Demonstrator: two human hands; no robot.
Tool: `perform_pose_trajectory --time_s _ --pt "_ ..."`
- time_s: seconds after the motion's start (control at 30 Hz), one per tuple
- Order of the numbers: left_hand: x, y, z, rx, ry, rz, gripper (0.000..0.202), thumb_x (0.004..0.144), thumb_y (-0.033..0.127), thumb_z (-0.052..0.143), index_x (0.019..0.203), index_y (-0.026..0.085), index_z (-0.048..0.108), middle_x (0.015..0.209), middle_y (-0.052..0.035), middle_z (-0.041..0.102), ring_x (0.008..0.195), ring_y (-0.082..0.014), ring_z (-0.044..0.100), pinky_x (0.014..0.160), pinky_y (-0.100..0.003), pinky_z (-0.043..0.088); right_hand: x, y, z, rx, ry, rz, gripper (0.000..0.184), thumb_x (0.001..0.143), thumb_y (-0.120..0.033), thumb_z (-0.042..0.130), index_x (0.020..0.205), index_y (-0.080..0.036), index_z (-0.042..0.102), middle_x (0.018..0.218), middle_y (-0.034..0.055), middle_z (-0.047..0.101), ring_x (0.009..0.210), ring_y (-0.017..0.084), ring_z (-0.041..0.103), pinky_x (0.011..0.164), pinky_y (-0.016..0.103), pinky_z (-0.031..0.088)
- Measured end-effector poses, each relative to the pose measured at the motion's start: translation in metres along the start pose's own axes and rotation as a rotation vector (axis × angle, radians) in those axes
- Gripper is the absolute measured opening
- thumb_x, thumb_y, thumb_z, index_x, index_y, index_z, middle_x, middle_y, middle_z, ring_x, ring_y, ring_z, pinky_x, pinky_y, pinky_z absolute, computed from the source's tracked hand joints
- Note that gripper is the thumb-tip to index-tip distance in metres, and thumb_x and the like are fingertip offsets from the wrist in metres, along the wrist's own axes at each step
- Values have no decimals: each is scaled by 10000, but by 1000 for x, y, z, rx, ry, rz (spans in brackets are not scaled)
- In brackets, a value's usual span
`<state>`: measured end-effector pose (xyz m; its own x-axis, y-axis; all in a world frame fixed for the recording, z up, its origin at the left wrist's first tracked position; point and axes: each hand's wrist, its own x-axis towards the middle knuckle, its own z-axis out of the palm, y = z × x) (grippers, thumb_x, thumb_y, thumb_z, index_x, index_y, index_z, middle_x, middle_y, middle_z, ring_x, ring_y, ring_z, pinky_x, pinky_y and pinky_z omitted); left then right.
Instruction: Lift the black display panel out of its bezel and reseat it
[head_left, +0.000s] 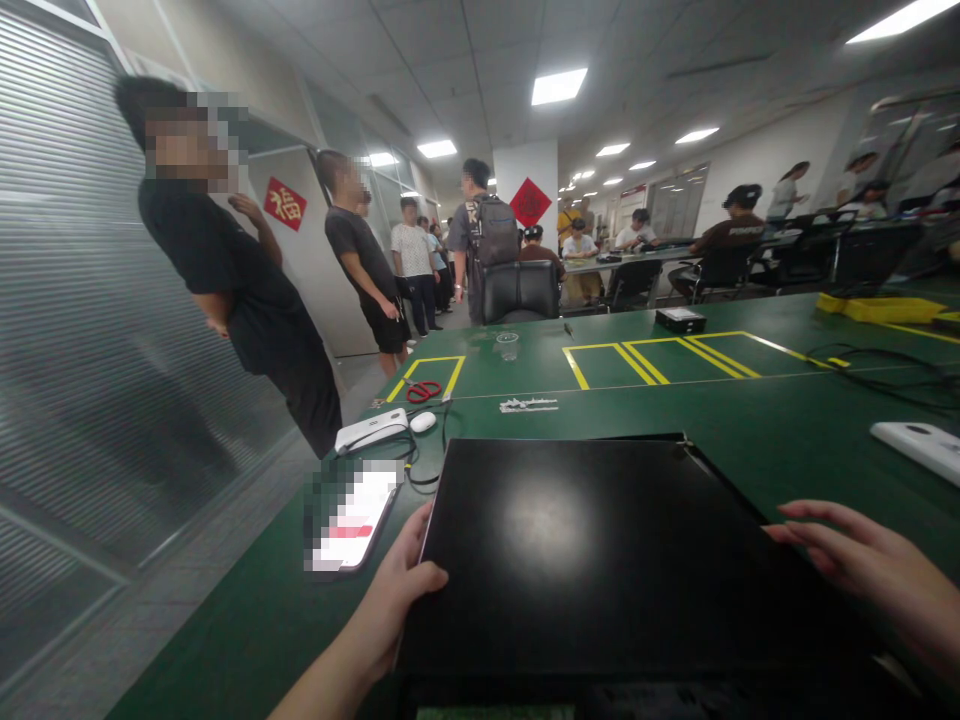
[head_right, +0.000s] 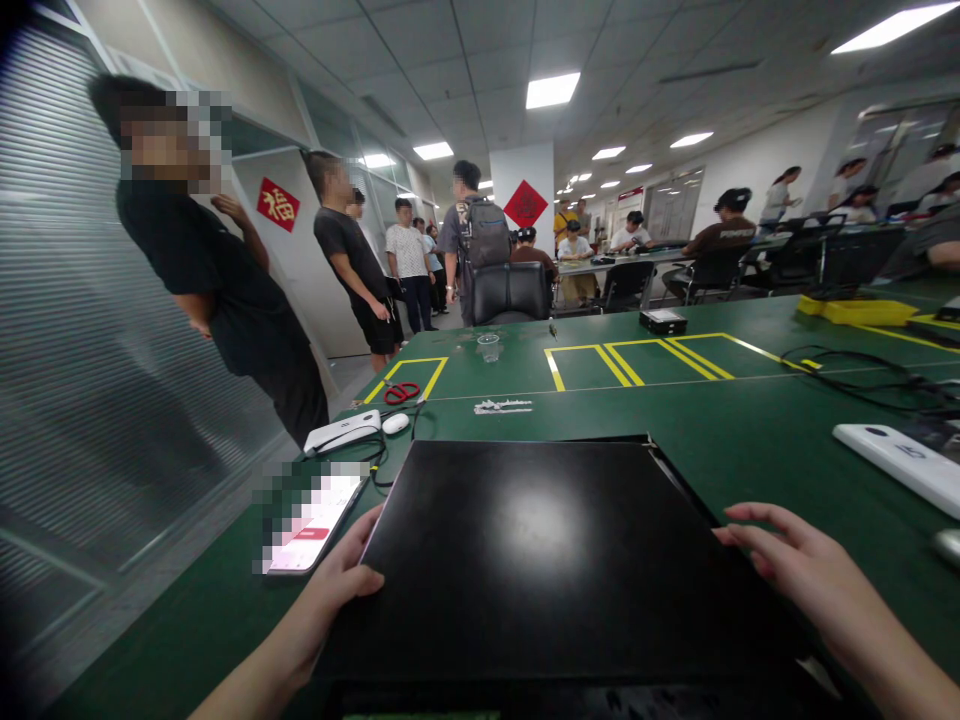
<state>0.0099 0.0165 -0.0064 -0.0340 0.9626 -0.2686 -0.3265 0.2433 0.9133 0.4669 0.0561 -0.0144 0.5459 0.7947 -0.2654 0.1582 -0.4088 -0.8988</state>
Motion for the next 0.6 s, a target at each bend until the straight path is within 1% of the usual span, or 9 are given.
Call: perform_pose_trajectory --time_s 0.1,0.23,0.43,0.5,0.6 --pt "0 1 1 21 9 18 881 565 96 732 1427 234 610 1174 -77 807 1060 -361 761 774 -371 569 -3 -2 0 3 -4 12 628 333 -553 709 895 -275 699 784 89 821 694 246 570 599 336 416" --pt "0 2 0 4 2 8 919 575 92 735 1471 238 595 1260 -90 791 1071 -358 759 807 -378 575 -2 -2 0 18 -22 8 588 331 -549 717 851 -276 696 775 96 819 682 242 568 592 335 407" --pt "-1 3 0 -5 -2 -4 979 572 99 747 1523 235 559 1230 -99 802 1049 -366 768 783 -381 584 -1 1 1 -2 -11 -31 558 348 -570 709 819 -272 710 782 106 819 612 219 533 559 336 393" --pt "-2 3 0 -15 4 -9 982 574 100 753 1525 246 558 1243 -93 799 1054 -363 770 813 -390 589 -3 -1 1 0 -7 -25 555 340 -566 707 808 -268 712 782 112 818 610 215 530 554 330 394" --pt "-2 2 2 -47 -9 -13 980 582 94 761 1528 250 561 1254 -92 799 1075 -367 771 904 -426 586 -6 -5 0 12 1 -18 551 330 -551 702 800 -265 711 783 118 816 625 213 526 561 322 403"
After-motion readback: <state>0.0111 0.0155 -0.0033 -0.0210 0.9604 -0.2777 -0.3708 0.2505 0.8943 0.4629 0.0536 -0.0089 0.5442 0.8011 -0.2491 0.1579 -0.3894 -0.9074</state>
